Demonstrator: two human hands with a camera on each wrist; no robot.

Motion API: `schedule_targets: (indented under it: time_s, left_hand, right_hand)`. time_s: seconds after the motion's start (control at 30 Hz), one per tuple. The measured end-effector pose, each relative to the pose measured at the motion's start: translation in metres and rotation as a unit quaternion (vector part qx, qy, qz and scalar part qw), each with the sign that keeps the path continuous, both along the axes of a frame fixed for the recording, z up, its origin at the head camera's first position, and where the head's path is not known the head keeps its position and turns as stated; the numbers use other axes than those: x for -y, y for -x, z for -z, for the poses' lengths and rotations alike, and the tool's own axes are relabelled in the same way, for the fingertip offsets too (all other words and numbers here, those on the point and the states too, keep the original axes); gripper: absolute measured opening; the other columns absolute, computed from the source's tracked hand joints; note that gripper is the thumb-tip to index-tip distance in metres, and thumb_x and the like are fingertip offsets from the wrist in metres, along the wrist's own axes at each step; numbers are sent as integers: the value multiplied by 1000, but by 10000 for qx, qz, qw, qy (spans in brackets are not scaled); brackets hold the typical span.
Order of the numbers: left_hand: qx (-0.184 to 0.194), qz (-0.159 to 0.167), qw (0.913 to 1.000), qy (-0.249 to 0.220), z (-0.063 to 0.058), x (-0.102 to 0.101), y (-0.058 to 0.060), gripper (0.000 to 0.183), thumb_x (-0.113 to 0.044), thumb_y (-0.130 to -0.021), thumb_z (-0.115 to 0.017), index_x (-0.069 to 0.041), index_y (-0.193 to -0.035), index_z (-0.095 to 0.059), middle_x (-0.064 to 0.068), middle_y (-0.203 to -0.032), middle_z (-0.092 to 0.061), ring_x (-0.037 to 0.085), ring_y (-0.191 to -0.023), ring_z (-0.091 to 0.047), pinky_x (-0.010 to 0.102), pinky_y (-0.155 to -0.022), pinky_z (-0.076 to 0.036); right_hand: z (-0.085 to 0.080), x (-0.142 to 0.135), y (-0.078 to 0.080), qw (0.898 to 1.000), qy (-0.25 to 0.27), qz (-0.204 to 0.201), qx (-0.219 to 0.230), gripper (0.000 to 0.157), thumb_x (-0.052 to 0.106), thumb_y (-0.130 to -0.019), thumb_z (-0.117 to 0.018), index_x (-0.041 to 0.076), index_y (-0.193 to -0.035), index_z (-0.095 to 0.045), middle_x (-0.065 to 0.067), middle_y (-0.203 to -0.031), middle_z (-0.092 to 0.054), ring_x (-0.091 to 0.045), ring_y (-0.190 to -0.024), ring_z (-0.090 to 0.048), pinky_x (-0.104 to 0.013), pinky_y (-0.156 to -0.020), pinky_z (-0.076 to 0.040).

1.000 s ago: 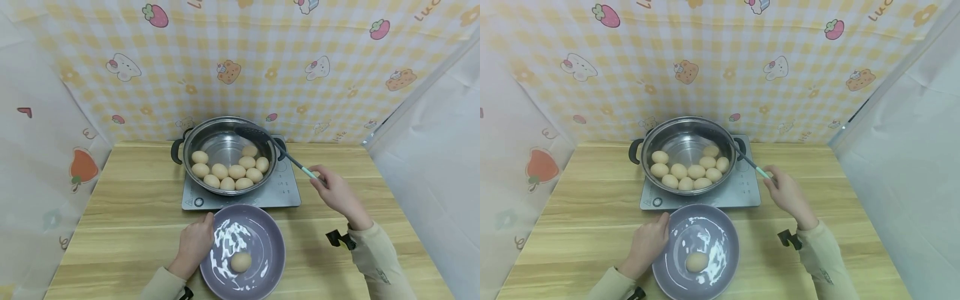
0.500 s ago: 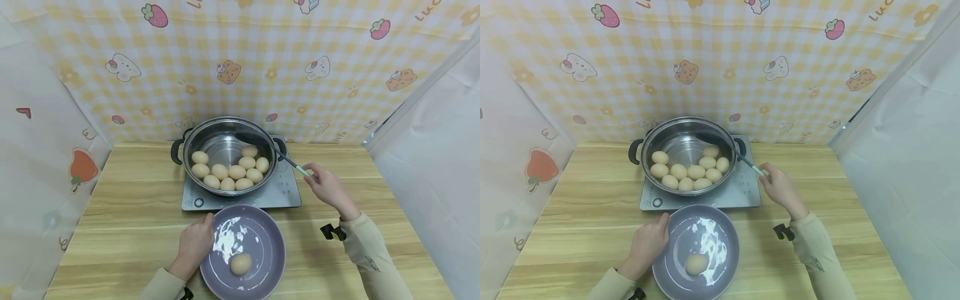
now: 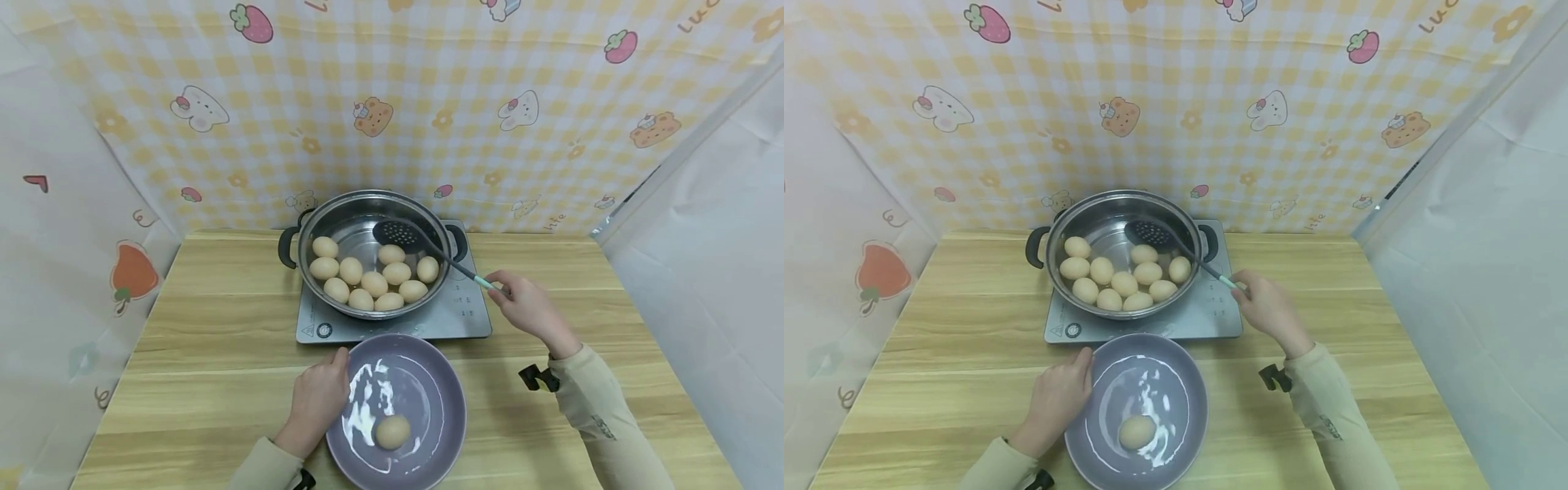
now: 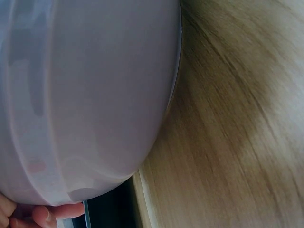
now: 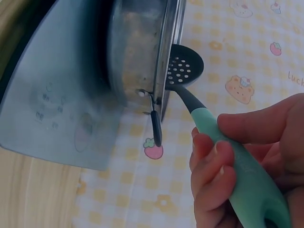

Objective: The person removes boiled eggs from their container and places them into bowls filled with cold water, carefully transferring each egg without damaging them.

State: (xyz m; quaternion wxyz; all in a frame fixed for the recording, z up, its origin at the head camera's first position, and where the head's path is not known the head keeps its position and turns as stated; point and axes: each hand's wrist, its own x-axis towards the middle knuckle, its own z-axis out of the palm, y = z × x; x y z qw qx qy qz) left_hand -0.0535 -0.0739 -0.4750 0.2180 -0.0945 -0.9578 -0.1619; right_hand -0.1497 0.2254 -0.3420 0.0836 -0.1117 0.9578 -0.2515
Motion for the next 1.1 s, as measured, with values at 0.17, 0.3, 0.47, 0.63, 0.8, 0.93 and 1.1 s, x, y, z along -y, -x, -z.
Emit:
schedule_targets:
  time_s: [0.17,0.3,0.47,0.63,0.8,0.93,1.1]
  left_hand:
    - [51,2,10000,3,-1,0,0,10,-9,-80,-59,-5,-76,-51,6,-56,-50,25,-37,-48,34,-33,-34]
    - [144,6,9999,12,-2,0,-1,10,-9,-80,-59,-5,-76,-51,6,-56,-50,25,-38,-48,34,-33,-33]
    - [192,-9,9998,27,-2,-1,0,10,-9,-80,-59,-5,-76,-51,6,-57,-51,25,-38,-49,34,-33,-34]
    - [163,6,9999,28,-2,0,0,10,-9,-80,-59,-5,-77,-51,7,-57,-50,25,-38,-48,34,-33,-34]
    - [163,-18,9999,32,-1,0,1,10,-10,-80,-59,-5,-77,-51,7,-56,-51,26,-38,-48,34,-33,-34]
    - [168,-25,9999,15,-1,0,1,10,-11,-81,-59,-5,-77,-50,7,-57,-50,26,-38,-48,35,-34,-34]
    - [115,-13,9999,33,-1,0,0,11,-10,-80,-59,-5,-77,-51,7,-56,-51,26,-38,-48,34,-33,-33]
  right_hand:
    - [3,5,0,9999,-3,-104,38,24,10,-91,-50,2,-113,-57,-2,-60,-50,-12,-45,-35,-25,-43,-29]
    - [4,9,0,9997,65,-194,124,23,9,-92,-49,2,-113,-57,-1,-60,-49,-11,-45,-35,-24,-43,-28]
    - [5,13,-1,9997,32,-238,86,22,9,-92,-49,3,-111,-58,-1,-60,-49,-11,-45,-37,-25,-43,-30]
    - [7,16,0,9994,22,-335,7,20,9,-92,-49,1,-107,-59,0,-60,-49,-11,-46,-38,-25,-44,-31]
    - [9,18,2,9993,-42,-374,69,21,9,-92,-48,-1,-104,-60,0,-58,-47,-11,-45,-38,-25,-44,-31]
    - [11,20,4,9993,-91,-352,123,22,9,-91,-47,-4,-103,-61,-1,-57,-46,-11,-44,-37,-24,-43,-30]
    - [10,23,5,9993,-83,-278,237,21,12,-88,-56,-3,-103,-61,-1,-59,-50,-11,-45,-36,-25,-45,-30]
